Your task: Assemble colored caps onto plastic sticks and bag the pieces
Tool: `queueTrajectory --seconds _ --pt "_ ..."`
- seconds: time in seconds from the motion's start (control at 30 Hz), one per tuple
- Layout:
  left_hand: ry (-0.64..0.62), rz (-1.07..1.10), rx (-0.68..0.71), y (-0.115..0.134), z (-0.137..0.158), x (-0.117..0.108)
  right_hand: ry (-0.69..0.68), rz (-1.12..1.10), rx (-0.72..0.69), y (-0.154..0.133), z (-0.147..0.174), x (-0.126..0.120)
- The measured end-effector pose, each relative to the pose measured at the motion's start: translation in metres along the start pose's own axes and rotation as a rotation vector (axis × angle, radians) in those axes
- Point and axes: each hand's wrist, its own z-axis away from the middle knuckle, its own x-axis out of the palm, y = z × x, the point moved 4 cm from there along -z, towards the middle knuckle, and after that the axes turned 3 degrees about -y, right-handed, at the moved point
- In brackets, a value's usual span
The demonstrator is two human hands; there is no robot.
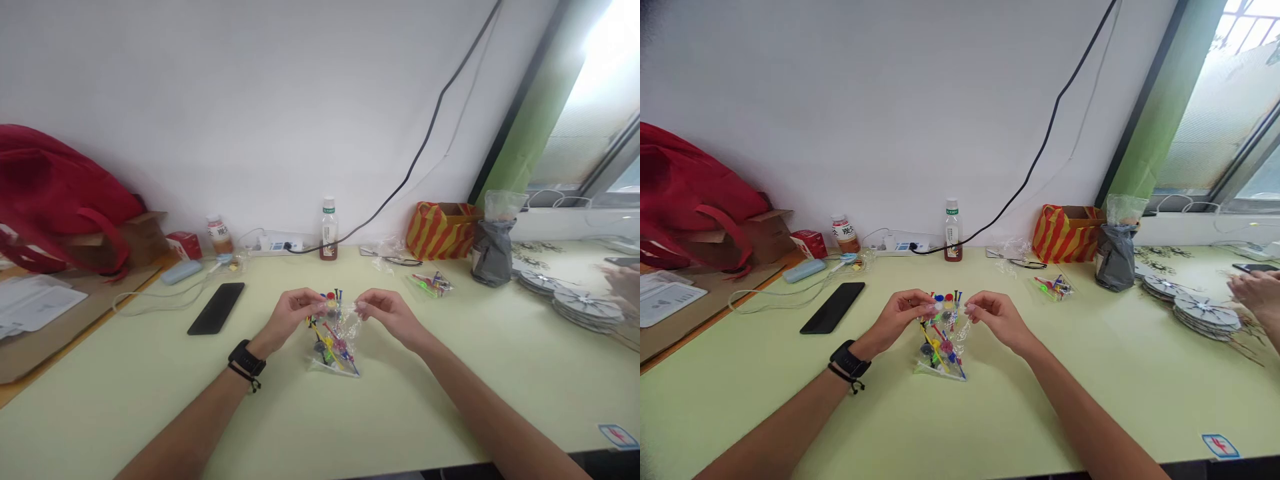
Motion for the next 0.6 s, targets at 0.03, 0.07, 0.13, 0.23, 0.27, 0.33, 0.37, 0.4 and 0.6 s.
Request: queueTrajectory --seconds 0.03,0.07,0.13,0.23,0.27,0.33,0.37,0.4,0.6 --pt "0.019 -0.012 0.005 0.0 0.0 -0.001 0.01 -0.008 -0.01 0.001 0.0 0.0" --pt "0.035 -0.018 0.006 0.0 -0.001 -0.002 0.021 -0.016 -0.018 0.001 0.0 -0.001" --pt "0.056 -0.013 0.004 -0.001 -0.001 -0.004 0.05 -0.02 -0.027 0.003 0.0 -0.003" --pt "0.05 0.029 -0.004 -0.002 -0.001 -0.004 0.093 -0.011 -0.03 0.003 0.0 -0.006" --pt "0.043 0.051 -0.006 -0.001 0.0 -0.003 0.108 -0.012 -0.029 0.003 0.0 -0.007" --pt "0.024 0.107 -0.003 0.0 0.0 -0.002 0.133 -0.03 -0.031 0.003 0.0 -0.008" --pt "0.021 0.131 0.004 0.001 0.001 -0.001 0.138 -0.046 -0.035 0.003 0.0 -0.008" --pt "0.028 0.142 0.016 0.001 0.001 0.0 0.138 -0.061 -0.04 0.003 0.0 -0.007" --pt "0.097 0.009 0.067 0.004 0.002 0.006 0.121 -0.021 -0.052 0.003 0.001 0.005"
